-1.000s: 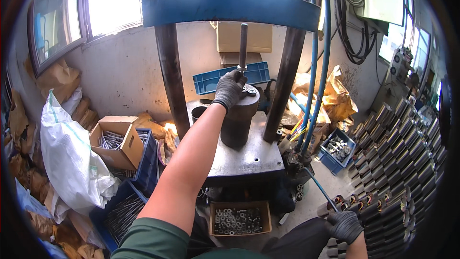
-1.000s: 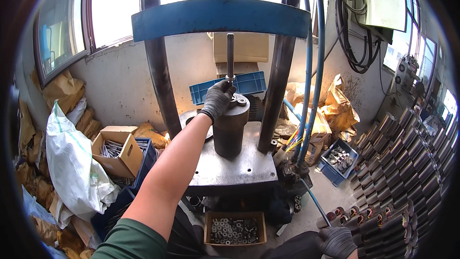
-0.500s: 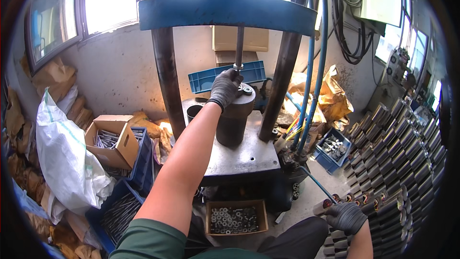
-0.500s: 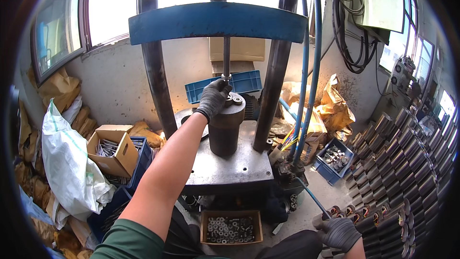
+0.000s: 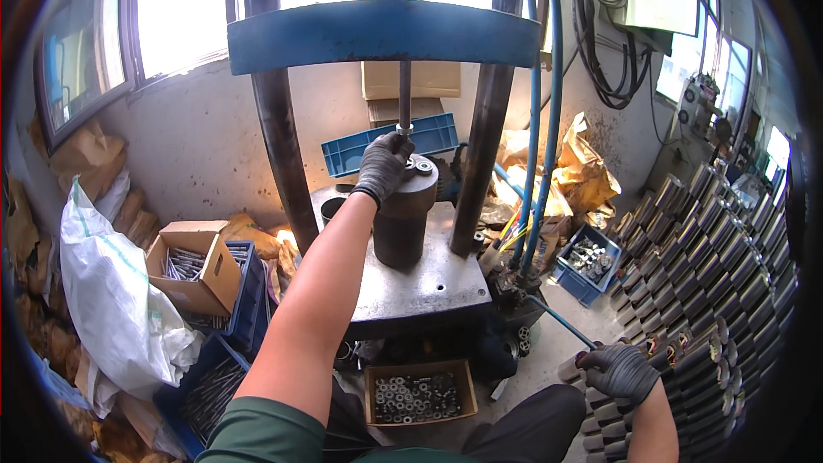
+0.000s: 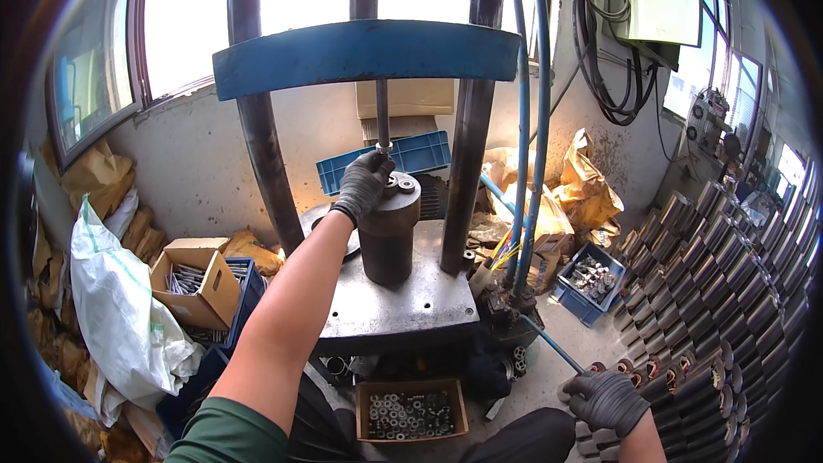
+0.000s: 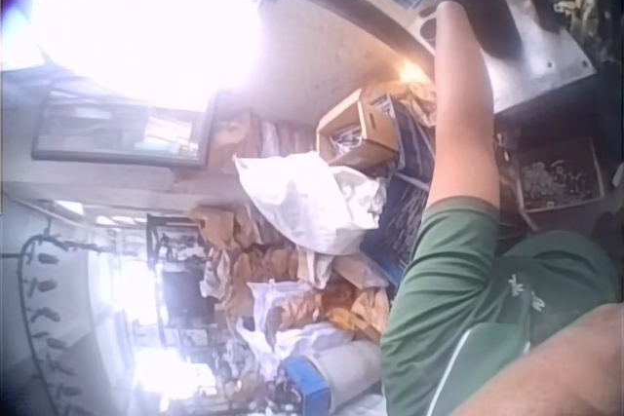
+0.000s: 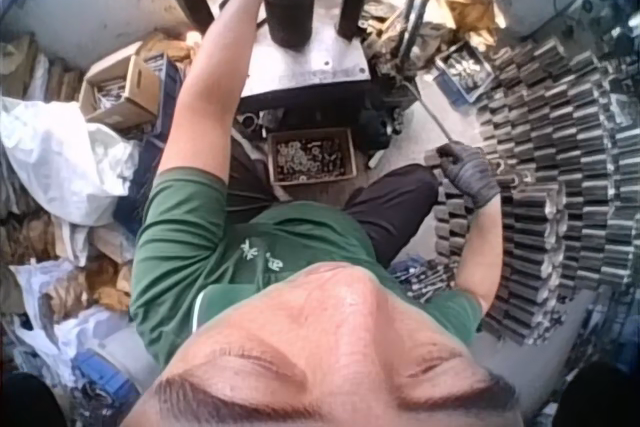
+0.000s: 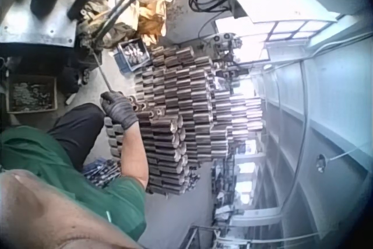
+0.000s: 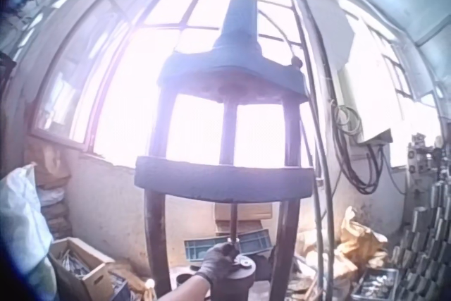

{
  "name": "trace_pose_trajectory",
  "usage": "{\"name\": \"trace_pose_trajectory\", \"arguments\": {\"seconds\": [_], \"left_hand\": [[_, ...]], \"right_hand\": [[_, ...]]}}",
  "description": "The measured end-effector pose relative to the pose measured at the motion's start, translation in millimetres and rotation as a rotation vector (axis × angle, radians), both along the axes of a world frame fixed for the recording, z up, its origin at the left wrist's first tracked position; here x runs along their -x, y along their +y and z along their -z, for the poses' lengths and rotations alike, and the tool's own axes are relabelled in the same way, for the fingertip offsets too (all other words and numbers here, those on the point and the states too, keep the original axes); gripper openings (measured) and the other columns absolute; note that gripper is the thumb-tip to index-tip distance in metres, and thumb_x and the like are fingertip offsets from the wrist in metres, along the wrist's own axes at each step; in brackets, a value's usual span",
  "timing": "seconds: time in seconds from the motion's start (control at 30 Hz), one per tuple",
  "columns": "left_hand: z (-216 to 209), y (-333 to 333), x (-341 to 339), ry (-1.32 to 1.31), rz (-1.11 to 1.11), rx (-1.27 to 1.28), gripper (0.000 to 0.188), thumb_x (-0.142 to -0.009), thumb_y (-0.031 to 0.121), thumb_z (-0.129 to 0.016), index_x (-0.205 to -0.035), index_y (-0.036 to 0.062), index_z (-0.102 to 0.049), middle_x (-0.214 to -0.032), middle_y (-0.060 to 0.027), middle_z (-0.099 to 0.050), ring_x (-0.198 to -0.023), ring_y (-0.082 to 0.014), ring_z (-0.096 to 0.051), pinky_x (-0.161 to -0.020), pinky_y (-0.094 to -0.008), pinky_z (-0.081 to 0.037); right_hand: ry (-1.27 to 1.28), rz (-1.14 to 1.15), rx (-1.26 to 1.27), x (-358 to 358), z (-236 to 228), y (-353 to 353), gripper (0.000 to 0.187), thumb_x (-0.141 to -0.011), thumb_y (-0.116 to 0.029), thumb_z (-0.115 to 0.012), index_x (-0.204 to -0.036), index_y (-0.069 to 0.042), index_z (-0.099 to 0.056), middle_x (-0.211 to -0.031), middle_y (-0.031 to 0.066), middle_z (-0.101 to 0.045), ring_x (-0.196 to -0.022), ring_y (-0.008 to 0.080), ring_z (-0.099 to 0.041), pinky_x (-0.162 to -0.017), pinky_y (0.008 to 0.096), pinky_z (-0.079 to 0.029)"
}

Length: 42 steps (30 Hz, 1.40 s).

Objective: The person wipes metal rings with a cloth, slides them onto metal rods, and presses the components onto the rods using a hydraulic press machine operated by a lever.

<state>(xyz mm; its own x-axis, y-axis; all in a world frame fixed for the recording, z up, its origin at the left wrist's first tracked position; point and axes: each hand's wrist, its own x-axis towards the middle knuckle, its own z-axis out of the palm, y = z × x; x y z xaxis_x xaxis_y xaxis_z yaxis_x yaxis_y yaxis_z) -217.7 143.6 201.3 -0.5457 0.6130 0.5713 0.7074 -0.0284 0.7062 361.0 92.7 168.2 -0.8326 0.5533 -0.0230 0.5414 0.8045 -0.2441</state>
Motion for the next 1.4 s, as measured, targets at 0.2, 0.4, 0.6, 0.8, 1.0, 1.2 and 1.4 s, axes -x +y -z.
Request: {"name": "trace_pose_trajectory", "arguments": {"seconds": [0.2,0.4,0.6,0.8,1.0,1.2,1.4], "left_hand": [[12,12,13,-0.1,0.079,-0.085,0.027,-0.095,0.027,-0.071,-0.112,0.0053,-0.072,-0.107,-0.0175,-0.073,-0.101,-0.0338,-0.07,-0.09,-0.0415,-0.052],[10,11,14,-0.206,0.147,-0.073,0.026,-0.096,0.024,-0.072,-0.112,0.0046,-0.072,-0.105,-0.0135,-0.075,-0.095,-0.0256,-0.071,-0.088,-0.0373,-0.053],[-14,2,-1,-0.395,0.244,-0.114,0.043,-0.091,0.023,-0.079,-0.122,0.0014,-0.058,-0.1,-0.0119,-0.069,-0.082,-0.0171,-0.066,-0.076,-0.0317,-0.057],[2,6,7,-0.446,0.249,-0.353,0.027,-0.093,0.017,-0.074,-0.11,0.0033,-0.057,-0.095,-0.0078,-0.065,-0.082,-0.0165,-0.064,-0.072,-0.0326,-0.054],[5,11,6,-0.408,0.344,-0.474,0.012,-0.1,0.016,-0.062,-0.108,0.0071,-0.06,-0.094,-0.0058,-0.067,-0.087,-0.0141,-0.06,-0.08,-0.0304,-0.051],[-2,2,-5,-0.496,0.375,-0.358,0.015,-0.103,0.02,-0.059,-0.112,0.0086,-0.065,-0.087,-0.0013,-0.063,-0.08,-0.0098,-0.057,-0.068,-0.0265,-0.049],[1,2,11,-0.511,0.389,-0.355,0.023,-0.106,0.023,-0.054,-0.119,0.0085,-0.066,-0.083,0.0008,-0.06,-0.069,-0.0079,-0.055,-0.061,-0.0245,-0.048]], "right_hand": [[-0.179,-0.046,-0.049,-19,32,-1,0.023,-0.084,-0.032,-0.064,-0.096,-0.015,-0.075,-0.083,0.0114,-0.072,-0.081,0.0335,-0.071,-0.073,0.0443,-0.056],[-0.219,0.004,-0.028,-18,33,-6,0.025,-0.085,-0.032,-0.061,-0.096,-0.015,-0.076,-0.077,0.0106,-0.071,-0.079,0.0324,-0.071,-0.073,0.0459,-0.057],[0.028,0.025,-0.076,-3,5,-6,0.028,-0.084,-0.028,-0.065,-0.103,-0.011,-0.075,-0.099,0.0094,-0.074,-0.087,0.0324,-0.072,-0.081,0.0427,-0.057],[0.589,0.317,-0.603,83,-45,61,0.021,-0.085,-0.008,-0.068,-0.106,-0.006,-0.067,-0.098,0.0189,-0.07,-0.085,0.038,-0.069,-0.075,0.0459,-0.056],[0.777,0.304,-0.494,113,-77,137,0.033,-0.093,-0.026,-0.073,-0.113,0.0,-0.069,-0.096,0.0195,-0.072,-0.083,0.0316,-0.071,-0.078,0.0409,-0.056],[0.589,0.296,-0.533,97,-66,104,0.036,-0.094,-0.023,-0.067,-0.123,-0.002,-0.066,-0.103,0.0215,-0.072,-0.09,0.0364,-0.072,-0.08,0.0438,-0.057],[0.063,-0.013,-0.057,14,2,6,0.023,-0.084,-0.024,-0.065,-0.101,-0.011,-0.073,-0.099,0.0132,-0.073,-0.086,0.0347,-0.072,-0.077,0.0439,-0.058]]}}
